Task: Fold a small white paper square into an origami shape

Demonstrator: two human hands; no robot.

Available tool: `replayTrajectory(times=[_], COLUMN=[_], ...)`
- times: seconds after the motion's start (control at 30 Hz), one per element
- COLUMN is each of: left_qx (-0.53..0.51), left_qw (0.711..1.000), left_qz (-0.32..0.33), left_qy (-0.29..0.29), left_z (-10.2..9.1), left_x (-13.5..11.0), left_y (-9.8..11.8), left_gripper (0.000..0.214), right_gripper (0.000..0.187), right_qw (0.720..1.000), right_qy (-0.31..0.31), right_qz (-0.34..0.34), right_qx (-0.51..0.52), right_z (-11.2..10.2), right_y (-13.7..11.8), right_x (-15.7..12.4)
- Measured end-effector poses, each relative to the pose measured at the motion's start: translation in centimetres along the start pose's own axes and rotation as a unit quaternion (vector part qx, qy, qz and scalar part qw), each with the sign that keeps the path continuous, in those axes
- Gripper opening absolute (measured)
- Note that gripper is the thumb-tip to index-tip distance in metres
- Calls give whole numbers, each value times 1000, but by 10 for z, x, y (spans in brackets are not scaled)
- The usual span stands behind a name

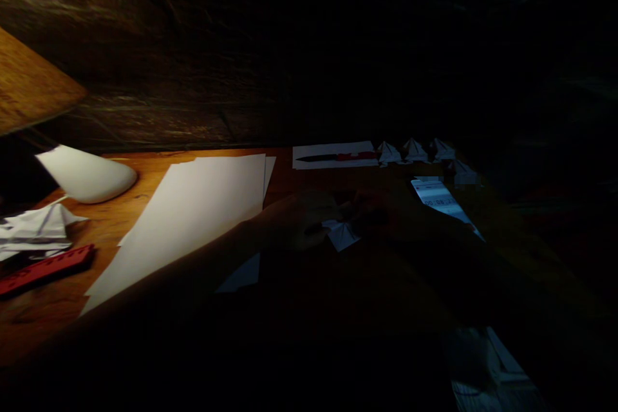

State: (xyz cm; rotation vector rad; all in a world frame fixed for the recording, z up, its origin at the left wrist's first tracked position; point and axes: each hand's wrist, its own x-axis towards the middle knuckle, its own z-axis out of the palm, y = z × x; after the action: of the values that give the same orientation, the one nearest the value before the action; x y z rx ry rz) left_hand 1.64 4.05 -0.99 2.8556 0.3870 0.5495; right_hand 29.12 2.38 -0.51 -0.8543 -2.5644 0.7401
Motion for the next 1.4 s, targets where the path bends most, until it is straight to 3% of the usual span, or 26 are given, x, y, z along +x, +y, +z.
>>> replayTrajectory(times=[0.23,0.5,0.9,1.23,1.4], left_qx=[-4,-20,-47,-79,-93], left_qw=[1000,1000,999,997,995], left_qz=[2,7,-19,-22,-31], left_qy=[-27,-19,-12,-17,-17], left_z=[5,4,4,8,10], left_x=[0,6,9,10,7], left_y=[3,8,11,17,12], left_gripper=[49,38,38,36,45], right_gripper=[15,11,10,10,9], right_qw=[997,997,989,993,997], right_qy=[31,15,34,55,51], right_qz=[63,60,90,56,35], right_qx=[-26,-38,-115,-88,-47], right_z=[-8,-11,-10,-4,-4], right_y=[-7,-11,-4,6,7], right_x=[-1,0,1,3,1])
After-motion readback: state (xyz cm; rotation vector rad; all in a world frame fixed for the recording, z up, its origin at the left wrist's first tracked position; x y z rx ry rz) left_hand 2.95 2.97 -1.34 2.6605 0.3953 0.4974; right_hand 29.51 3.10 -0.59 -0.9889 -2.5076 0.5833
